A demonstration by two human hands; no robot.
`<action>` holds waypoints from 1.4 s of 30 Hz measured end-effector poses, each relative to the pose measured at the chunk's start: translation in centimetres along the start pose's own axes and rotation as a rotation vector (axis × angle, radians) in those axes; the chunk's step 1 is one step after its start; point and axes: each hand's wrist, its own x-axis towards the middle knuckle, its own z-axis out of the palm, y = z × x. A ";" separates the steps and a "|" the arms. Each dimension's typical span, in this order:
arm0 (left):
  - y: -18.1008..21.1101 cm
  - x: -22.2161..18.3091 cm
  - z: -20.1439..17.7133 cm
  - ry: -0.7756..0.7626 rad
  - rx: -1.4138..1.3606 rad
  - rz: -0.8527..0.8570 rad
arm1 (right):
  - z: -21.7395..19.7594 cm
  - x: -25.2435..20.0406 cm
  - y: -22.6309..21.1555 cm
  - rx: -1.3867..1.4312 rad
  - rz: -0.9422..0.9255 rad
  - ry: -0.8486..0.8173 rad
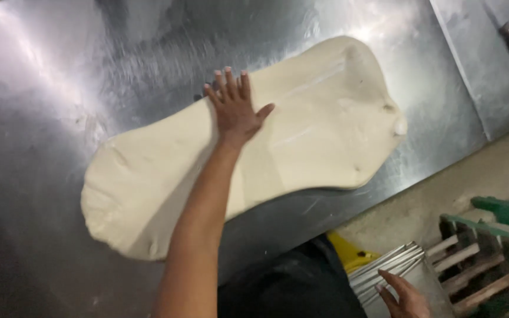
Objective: The recorder prepares a large sheet of dough, cuts it into strips using a knife, and then divides the strips into smaller individual dough portions by hand.
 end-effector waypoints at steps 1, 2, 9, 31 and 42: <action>2.7 -2.2 0.1 -0.045 0.012 -0.006 | 2.8 -0.5 4.6 0.094 0.042 -0.081; 5.2 -3.0 -0.2 -0.065 0.037 0.001 | 6.0 0.1 8.3 0.203 0.073 -0.138; 9.8 -8.0 0.6 -0.102 -0.020 0.524 | -10.1 5.3 -12.1 0.007 0.022 -0.386; 20.5 17.7 -2.9 -0.172 0.071 0.226 | -20.9 16.8 5.4 0.038 0.025 -0.276; 33.4 1.1 2.8 -0.071 -0.141 0.340 | -23.0 17.1 3.0 -0.023 0.075 -0.308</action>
